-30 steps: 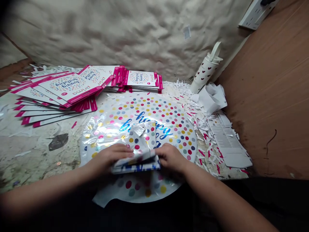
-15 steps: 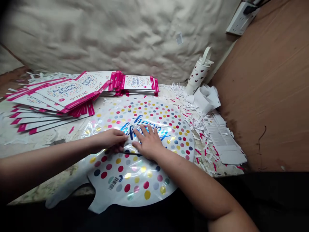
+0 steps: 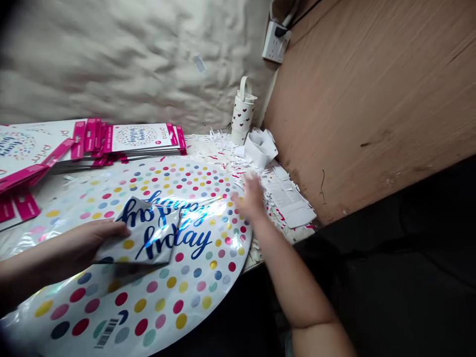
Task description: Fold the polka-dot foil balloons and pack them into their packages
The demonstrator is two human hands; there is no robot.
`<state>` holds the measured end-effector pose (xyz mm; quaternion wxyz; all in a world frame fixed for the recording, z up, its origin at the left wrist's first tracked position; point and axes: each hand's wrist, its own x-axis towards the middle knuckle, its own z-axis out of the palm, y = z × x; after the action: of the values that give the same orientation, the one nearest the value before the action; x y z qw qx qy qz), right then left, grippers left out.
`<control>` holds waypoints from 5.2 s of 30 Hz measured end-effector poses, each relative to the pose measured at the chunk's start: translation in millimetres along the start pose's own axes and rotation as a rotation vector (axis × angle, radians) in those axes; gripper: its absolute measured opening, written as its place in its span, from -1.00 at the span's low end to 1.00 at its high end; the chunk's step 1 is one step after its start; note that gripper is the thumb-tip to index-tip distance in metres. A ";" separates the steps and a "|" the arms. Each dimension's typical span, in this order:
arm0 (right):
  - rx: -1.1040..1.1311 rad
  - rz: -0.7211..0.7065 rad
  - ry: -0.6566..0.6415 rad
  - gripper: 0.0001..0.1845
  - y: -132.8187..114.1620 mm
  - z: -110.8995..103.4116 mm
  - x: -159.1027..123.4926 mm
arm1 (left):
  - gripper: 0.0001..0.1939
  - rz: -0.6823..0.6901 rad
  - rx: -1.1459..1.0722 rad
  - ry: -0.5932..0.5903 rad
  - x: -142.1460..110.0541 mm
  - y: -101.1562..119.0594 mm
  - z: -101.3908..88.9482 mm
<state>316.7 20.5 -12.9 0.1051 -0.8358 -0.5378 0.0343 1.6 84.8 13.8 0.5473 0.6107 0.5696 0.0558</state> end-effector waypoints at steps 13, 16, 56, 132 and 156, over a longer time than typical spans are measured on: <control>-0.286 0.099 -0.287 -0.34 146.7 -28.2 2.0 | -0.65 -0.082 -0.454 -0.457 -34.7 23.3 41.5; -0.332 0.068 -0.317 -0.45 136.8 -27.7 0.9 | -0.64 -0.095 -0.430 -0.511 -36.0 12.6 59.4; 1.122 0.221 -0.415 -0.59 15.7 19.5 -32.3 | -0.53 0.361 1.049 0.045 -69.5 -52.6 30.7; 0.462 -0.926 0.055 -0.79 -109.0 -17.1 -93.8 | -0.75 0.156 -0.624 0.007 -64.1 -19.8 59.9; -0.193 -0.459 0.227 -0.78 -59.8 -34.3 -52.6 | -0.71 0.143 -0.459 0.058 -68.2 -22.8 56.4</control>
<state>247.2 -8.1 30.4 0.0896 -0.6966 -0.6988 -0.1354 2.6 -6.6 12.7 0.6499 0.5073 0.5126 0.2399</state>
